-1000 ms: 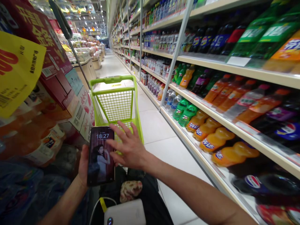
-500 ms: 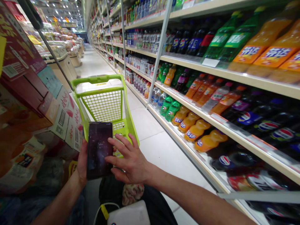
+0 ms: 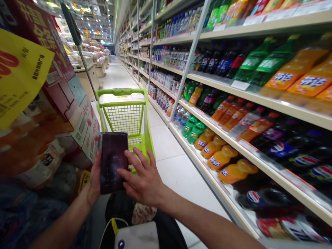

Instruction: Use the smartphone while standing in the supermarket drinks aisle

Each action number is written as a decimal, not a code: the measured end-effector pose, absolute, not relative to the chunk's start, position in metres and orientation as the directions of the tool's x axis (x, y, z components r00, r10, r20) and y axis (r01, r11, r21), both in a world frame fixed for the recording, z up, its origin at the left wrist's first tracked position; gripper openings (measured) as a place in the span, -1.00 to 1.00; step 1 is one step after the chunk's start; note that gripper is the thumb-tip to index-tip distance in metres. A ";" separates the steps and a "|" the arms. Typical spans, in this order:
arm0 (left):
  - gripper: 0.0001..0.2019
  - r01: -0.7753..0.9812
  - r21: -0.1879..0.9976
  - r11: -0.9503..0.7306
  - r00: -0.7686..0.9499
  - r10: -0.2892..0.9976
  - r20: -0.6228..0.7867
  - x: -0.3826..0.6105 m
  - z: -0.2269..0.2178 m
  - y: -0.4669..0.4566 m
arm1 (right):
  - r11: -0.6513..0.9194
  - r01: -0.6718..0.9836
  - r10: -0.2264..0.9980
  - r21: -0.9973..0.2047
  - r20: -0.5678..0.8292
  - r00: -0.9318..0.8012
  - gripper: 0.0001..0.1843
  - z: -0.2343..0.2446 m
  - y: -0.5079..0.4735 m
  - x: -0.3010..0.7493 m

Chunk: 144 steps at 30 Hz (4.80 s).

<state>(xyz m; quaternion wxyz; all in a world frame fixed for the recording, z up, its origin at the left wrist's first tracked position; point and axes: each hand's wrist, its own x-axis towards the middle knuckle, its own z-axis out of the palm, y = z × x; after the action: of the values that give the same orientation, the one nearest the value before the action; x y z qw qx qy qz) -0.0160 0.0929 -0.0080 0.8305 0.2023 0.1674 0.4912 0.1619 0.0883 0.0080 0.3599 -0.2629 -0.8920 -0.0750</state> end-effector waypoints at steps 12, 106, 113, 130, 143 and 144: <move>-0.33 -0.754 0.527 0.393 0.429 0.901 -0.058 -0.001 0.009 0.089 | 0.870 0.489 0.404 -0.069 0.669 -0.625 -0.65 0.003 0.070 0.161; -0.40 -0.766 0.513 0.388 0.503 0.858 0.102 -0.014 -0.002 0.080 | 0.811 0.581 0.419 -0.077 0.769 -0.483 -0.73 0.037 0.103 0.168; -0.43 -0.730 0.534 0.426 0.519 0.854 0.028 -0.014 0.000 0.075 | 0.797 0.581 0.450 -0.162 0.802 -0.393 -0.77 0.045 0.123 0.156; -0.43 -0.717 0.539 0.442 0.523 0.852 -0.003 -0.019 -0.011 0.076 | 0.801 0.591 0.399 -0.093 0.820 -0.410 -0.74 0.050 0.121 0.157; -0.46 -0.725 0.507 0.466 0.569 0.820 0.060 -0.020 -0.015 0.076 | 0.802 0.597 0.362 -0.030 0.819 -0.446 -0.73 0.055 0.120 0.153; -0.45 -0.726 0.505 0.466 0.571 0.818 0.066 -0.019 -0.014 0.075 | 0.804 0.595 0.359 -0.029 0.820 -0.445 -0.73 0.055 0.120 0.153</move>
<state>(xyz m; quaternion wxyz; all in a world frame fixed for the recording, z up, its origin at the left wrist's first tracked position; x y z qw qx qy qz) -0.0194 0.0755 -0.0142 0.8512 0.2474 0.0928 0.4536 0.1530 0.1200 0.0554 0.4436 -0.2840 -0.8396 -0.1325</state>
